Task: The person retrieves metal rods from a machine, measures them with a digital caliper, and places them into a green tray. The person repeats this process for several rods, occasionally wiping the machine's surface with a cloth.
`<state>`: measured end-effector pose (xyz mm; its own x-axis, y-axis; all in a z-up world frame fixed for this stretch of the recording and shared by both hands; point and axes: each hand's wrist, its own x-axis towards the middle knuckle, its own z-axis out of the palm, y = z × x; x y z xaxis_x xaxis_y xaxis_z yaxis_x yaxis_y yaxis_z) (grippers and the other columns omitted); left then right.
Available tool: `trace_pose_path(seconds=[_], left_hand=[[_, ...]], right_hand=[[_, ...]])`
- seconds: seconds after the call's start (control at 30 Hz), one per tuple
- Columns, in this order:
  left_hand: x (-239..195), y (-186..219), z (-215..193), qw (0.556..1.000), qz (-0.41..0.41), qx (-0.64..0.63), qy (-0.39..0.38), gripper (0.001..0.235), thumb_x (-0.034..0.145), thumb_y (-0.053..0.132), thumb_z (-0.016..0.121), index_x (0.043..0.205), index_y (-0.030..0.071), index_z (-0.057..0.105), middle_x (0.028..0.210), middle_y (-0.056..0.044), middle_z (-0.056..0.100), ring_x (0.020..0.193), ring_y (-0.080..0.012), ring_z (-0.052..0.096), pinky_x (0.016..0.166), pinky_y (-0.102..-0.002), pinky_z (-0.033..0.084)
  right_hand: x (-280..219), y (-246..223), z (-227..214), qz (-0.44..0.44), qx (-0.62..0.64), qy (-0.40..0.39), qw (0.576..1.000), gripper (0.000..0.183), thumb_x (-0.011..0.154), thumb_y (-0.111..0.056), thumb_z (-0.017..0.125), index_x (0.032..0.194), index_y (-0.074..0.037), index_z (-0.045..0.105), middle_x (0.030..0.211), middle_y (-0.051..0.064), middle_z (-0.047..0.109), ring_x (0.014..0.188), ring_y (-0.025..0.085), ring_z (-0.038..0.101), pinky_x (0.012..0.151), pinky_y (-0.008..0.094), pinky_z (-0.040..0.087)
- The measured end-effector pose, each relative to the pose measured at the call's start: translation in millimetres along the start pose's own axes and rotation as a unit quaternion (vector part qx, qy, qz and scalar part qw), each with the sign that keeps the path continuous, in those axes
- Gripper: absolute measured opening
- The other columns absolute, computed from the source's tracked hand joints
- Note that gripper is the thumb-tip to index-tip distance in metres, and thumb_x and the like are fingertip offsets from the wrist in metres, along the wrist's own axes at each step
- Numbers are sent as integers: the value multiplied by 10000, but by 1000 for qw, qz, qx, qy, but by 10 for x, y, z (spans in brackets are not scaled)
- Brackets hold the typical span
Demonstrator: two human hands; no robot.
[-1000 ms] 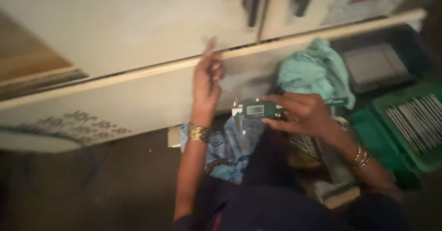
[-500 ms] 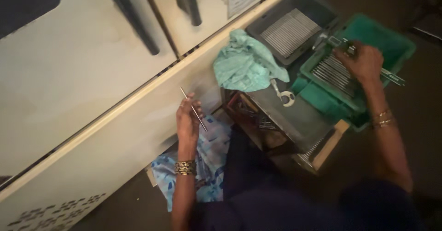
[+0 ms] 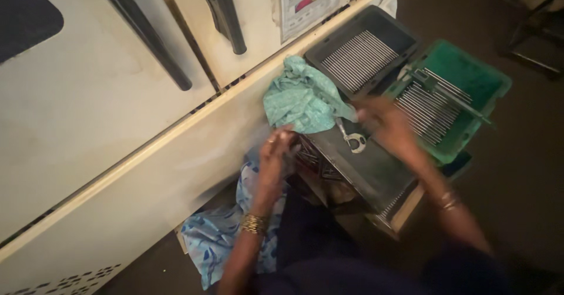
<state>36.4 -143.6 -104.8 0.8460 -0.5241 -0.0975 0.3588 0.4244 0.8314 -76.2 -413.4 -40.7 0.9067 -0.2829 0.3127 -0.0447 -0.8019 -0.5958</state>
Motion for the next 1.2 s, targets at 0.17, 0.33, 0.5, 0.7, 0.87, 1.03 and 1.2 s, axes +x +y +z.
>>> trace_pose_path(seconds=[0.17,0.33,0.5,0.7,0.87,1.03,1.2], left_hand=[[-149,15,377,994,72,39,-79,455,1053,298,592,1409,15,589,1423,-122,596,1286,-221,576,1093,-363,458],[-138,274,267,975,161,151,-15,516,1043,303,577,1455,-4,540,1480,-133,555,1347,-227,527,1128,-380,419],[9,1022,-196,704,421,510,259,590,1066,170,640,1567,1,379,1639,-212,400,1581,-374,335,1326,-520,217],[667,2231,-545,573,523,564,284,889,1147,310,724,1614,5,31,1682,-190,46,1587,-346,107,1326,-514,150],[1138,2503,-456,677,491,505,216,734,1182,184,601,1665,31,70,1400,-159,512,1183,-276,552,1072,-377,460],[1326,2411,-383,618,560,495,246,588,1166,46,571,1600,88,176,1322,-226,613,917,-225,701,820,-336,579],[1312,2333,-428,695,480,457,278,585,1164,60,626,1594,41,229,1125,-154,697,772,-179,623,710,-308,532]], right_hand=[[71,-600,780,-71,151,-207,964,286,969,-225,672,1213,-80,711,1101,73,762,940,201,746,814,337,616],[508,-167,876,-117,247,-239,932,267,971,-192,688,1206,-71,726,1027,89,790,934,214,752,830,343,601],[2119,1069,507,0,-272,-18,962,261,960,-272,746,935,-16,784,864,246,713,820,400,718,729,471,578],[3032,2423,429,131,-363,114,915,146,869,-142,669,936,-58,768,963,237,733,896,423,716,686,511,583],[2906,2591,839,208,-383,208,876,149,878,-183,684,899,-55,757,974,213,738,869,373,729,627,480,597],[2906,2491,897,365,-311,164,862,124,961,-102,676,1005,-61,783,1063,197,750,1002,359,741,789,435,615],[2961,2538,791,378,-295,134,867,150,895,-72,707,1020,-30,780,1088,235,731,1027,376,717,820,438,597]])
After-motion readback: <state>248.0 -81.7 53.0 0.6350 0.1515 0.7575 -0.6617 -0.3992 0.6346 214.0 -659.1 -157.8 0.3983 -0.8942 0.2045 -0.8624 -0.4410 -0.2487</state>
